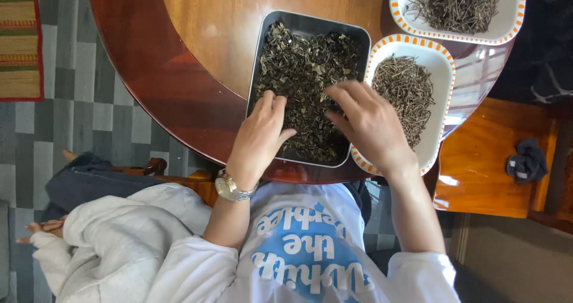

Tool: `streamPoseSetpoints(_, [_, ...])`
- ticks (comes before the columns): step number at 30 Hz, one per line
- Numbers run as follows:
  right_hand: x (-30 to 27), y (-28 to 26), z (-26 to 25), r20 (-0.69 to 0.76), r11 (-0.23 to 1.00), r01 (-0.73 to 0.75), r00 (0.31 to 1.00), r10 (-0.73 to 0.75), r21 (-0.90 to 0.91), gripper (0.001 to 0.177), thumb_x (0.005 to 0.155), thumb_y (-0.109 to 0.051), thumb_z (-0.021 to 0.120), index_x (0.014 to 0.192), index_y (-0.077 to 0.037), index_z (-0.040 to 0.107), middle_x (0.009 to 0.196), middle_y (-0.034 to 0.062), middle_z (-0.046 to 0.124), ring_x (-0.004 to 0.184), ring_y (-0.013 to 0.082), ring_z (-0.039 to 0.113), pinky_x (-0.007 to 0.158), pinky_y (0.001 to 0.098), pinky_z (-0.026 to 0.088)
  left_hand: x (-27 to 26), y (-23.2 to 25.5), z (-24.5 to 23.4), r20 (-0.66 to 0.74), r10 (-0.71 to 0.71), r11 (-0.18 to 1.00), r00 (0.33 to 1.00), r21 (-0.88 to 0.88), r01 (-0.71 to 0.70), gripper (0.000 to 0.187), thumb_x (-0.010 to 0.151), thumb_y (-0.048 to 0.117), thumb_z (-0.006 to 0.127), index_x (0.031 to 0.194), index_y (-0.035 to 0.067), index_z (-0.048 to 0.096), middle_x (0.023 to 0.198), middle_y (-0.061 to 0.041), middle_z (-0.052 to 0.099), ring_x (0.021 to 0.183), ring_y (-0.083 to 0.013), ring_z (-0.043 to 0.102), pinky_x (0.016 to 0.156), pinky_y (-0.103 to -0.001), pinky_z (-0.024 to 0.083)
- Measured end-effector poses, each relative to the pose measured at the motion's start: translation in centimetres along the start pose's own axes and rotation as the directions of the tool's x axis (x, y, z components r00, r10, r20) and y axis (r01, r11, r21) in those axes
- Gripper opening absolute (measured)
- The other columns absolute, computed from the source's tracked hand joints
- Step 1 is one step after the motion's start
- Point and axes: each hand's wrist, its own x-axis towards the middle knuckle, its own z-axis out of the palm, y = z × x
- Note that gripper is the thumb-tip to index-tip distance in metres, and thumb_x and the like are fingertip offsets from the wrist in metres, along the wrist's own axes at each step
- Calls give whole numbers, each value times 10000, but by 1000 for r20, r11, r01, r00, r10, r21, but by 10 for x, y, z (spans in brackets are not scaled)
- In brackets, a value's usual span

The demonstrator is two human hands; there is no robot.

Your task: Manually sorting dried tea leaves by picking out stems and transferring them to a separate container.

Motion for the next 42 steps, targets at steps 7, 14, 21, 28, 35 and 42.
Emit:
streamPoseSetpoints(7, [-11,-14,31,124,993,-78,988,89,-90,669,832,-288,836,1413,-83,577,1295,181,609,1216,344,645,888,445,629,11,10,15,-28,43,996,999,76,-41,540,826,38,804,1244,-107,495,1064,-214,519,982,-413,683,667,-443,654])
streamPoseSetpoints(14, [-6,-11,41,55,996,-80,995,78,43,540,894,-154,770,1383,-65,558,1262,140,594,1188,323,655,838,435,627,13,12,13,-44,55,969,998,-237,-64,489,913,10,697,1335,-66,461,1096,-226,552,1012,-431,695,731,-450,651])
streamPoseSetpoints(21, [-3,-37,26,-37,892,-177,977,211,416,440,1004,7,613,1429,-23,505,1306,172,588,1209,387,652,934,518,587,14,16,6,-183,69,913,981,-383,-136,427,961,0,638,1348,16,461,1151,-210,593,1098,-412,673,853,-476,611])
streamPoseSetpoints(28, [-8,-34,22,-135,823,-118,964,230,555,461,1001,41,613,1442,-5,486,1309,209,618,1219,432,646,959,547,565,14,9,9,-263,57,852,963,-490,-184,354,995,36,625,1326,14,503,1203,-239,620,1176,-444,625,828,-474,619])
streamPoseSetpoints(35, [-10,-28,27,-204,826,-74,953,223,559,410,989,32,649,1380,-33,544,1296,158,652,1205,388,668,948,507,579,15,6,13,-268,61,858,962,-478,-187,291,988,59,645,1262,27,552,1168,-202,655,1150,-400,652,792,-433,636])
streamPoseSetpoints(42, [-9,-39,11,-219,863,-74,953,208,499,258,1005,-8,652,1262,-12,643,1251,169,669,1168,373,682,899,459,604,17,1,17,-293,68,878,954,-437,-196,246,1001,69,635,1235,47,564,1130,-169,672,1116,-358,678,767,-381,626])
